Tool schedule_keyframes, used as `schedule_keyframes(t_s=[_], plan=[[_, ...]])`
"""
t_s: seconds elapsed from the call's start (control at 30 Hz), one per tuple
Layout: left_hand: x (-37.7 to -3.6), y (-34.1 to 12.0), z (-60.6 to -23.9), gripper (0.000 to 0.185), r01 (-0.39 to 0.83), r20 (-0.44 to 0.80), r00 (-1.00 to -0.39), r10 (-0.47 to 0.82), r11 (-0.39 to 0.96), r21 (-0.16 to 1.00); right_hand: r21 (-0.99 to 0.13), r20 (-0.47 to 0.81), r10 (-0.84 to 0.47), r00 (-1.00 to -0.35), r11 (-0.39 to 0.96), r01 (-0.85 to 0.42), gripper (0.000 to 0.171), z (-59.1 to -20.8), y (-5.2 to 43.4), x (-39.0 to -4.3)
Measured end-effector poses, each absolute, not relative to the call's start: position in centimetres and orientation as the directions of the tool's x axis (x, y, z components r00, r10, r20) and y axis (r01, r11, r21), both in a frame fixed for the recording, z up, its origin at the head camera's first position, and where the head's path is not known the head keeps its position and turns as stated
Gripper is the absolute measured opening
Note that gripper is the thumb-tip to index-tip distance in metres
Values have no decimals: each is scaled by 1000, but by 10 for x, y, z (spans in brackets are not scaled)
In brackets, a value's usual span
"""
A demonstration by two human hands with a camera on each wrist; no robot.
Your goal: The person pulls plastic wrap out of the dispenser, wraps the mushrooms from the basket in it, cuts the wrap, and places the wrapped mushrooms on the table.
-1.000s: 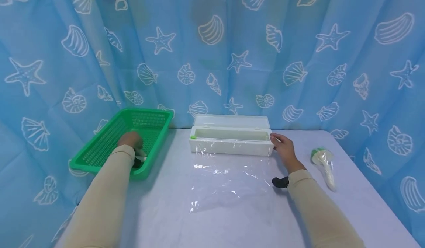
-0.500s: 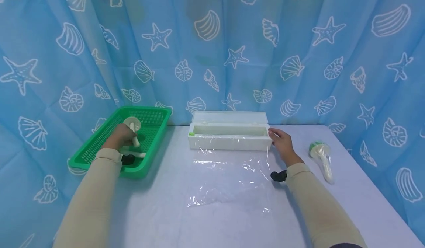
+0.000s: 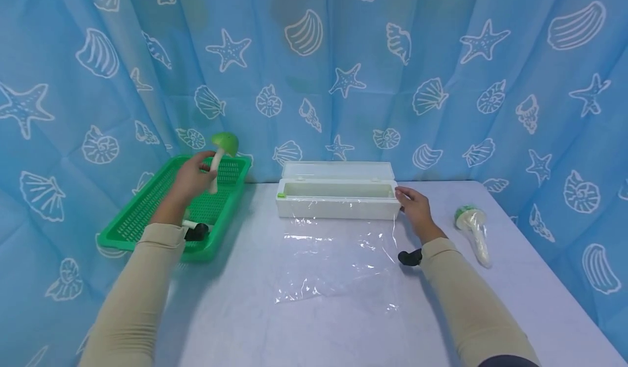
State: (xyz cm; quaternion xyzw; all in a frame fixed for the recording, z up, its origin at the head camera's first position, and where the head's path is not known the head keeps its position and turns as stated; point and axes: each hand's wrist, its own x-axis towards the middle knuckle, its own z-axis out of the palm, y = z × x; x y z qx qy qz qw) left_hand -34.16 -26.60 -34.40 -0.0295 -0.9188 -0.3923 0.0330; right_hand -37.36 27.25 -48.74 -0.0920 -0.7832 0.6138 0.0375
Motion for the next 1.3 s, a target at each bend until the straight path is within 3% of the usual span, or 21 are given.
schedule_keyframes(t_s=[0.17, 0.43, 0.6, 1.0, 1.3], plan=[[-341, -243, -344, 54, 175, 125, -985, 122, 673, 719, -968, -52, 192, -980, 232, 97, 50, -488, 272, -374], [-344, -196, -364, 48, 359, 196, -932, 305, 701, 617, -974, -30, 178, -984, 214, 69, 50, -484, 270, -371], [-338, -167, -381, 46, 448, 226, -892, 392, 692, 566, -972, -78, 188, -979, 205, 117, 49, -481, 268, -368], [-320, -107, -412, 44, 534, 121, -825, 552, 692, 485, -977, -67, 198, -978, 185, 104, 49, -485, 271, -372], [-301, -71, -433, 41, 640, 31, -712, 701, 631, 438, -977, -73, 210, -975, 181, 112, 47, -484, 269, -370]])
